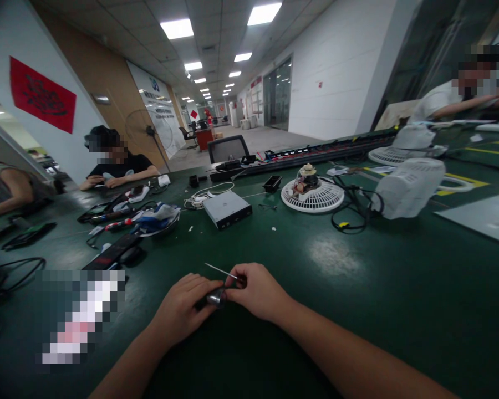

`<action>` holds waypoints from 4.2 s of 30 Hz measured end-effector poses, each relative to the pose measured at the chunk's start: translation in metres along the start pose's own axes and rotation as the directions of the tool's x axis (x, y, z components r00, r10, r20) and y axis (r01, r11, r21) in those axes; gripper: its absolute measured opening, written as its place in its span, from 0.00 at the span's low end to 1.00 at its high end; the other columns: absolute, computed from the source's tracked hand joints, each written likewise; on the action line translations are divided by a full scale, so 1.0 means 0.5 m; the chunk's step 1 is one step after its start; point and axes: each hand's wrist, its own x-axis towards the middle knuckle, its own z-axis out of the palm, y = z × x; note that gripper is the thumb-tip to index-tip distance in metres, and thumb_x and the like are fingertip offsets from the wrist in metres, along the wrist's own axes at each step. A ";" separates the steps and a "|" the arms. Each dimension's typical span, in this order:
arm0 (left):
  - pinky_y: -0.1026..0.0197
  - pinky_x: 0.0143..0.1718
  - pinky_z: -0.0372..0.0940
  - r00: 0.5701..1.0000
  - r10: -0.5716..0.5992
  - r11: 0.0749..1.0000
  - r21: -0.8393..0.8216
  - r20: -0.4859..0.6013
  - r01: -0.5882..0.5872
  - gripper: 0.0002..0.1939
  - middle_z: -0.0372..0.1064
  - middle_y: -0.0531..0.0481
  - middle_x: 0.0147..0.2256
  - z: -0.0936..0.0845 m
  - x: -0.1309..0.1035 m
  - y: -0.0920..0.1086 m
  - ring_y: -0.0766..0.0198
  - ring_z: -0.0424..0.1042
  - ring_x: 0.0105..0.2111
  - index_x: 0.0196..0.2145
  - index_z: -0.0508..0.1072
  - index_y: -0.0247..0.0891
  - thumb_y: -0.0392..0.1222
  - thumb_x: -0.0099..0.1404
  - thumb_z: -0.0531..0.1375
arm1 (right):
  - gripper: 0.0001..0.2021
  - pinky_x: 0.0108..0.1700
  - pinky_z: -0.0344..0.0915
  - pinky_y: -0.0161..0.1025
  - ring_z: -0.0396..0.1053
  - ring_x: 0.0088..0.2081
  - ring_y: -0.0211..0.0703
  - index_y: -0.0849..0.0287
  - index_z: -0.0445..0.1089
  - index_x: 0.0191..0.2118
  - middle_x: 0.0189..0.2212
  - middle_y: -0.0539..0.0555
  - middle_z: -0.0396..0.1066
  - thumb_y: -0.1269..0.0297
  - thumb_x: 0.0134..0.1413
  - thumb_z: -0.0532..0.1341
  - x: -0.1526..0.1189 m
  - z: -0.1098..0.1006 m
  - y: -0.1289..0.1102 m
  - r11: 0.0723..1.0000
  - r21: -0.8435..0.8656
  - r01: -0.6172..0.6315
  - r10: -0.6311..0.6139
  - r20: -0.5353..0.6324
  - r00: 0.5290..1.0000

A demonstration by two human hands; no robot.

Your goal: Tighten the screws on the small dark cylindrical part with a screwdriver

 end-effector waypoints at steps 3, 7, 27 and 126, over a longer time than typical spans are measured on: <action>0.55 0.39 0.63 1.000 0.024 1.000 -0.017 0.009 -0.024 0.16 0.75 0.51 0.39 -0.001 0.000 -0.002 0.60 0.71 0.37 0.50 0.70 0.42 0.35 0.63 0.62 | 0.04 0.26 0.53 0.33 0.58 0.25 0.34 0.60 0.73 0.32 0.22 0.45 0.62 0.68 0.47 0.66 -0.005 0.004 -0.001 0.994 -0.097 0.042 -0.044 -0.018 0.999; 0.56 0.39 0.64 0.999 0.022 0.999 -0.034 -0.035 -0.023 0.17 0.75 0.50 0.40 -0.001 -0.002 -0.004 0.60 0.72 0.37 0.50 0.69 0.42 0.34 0.63 0.62 | 0.03 0.26 0.53 0.32 0.60 0.24 0.34 0.59 0.74 0.32 0.22 0.45 0.63 0.67 0.49 0.65 -0.011 0.007 -0.006 0.986 -0.151 0.076 -0.082 -0.030 0.996; 0.55 0.38 0.68 0.983 -0.150 0.989 -0.032 -0.103 0.148 0.12 0.74 0.49 0.38 0.020 -0.008 -0.006 0.58 0.72 0.37 0.45 0.69 0.42 0.42 0.64 0.62 | 0.07 0.28 0.55 0.34 0.62 0.27 0.36 0.59 0.71 0.36 0.25 0.48 0.66 0.61 0.57 0.60 0.000 0.018 0.002 0.997 -0.005 0.080 -0.080 -0.142 0.987; 0.60 0.31 0.71 0.924 -0.347 0.938 -0.069 -0.162 0.341 0.18 0.72 0.49 0.37 0.026 -0.014 -0.004 0.62 0.74 0.32 0.51 0.68 0.42 0.39 0.62 0.60 | 0.18 0.29 0.60 0.33 0.69 0.30 0.36 0.59 0.56 0.22 0.28 0.48 0.72 0.74 0.44 0.69 -0.062 -0.030 0.009 0.999 0.035 -0.004 0.001 0.095 0.995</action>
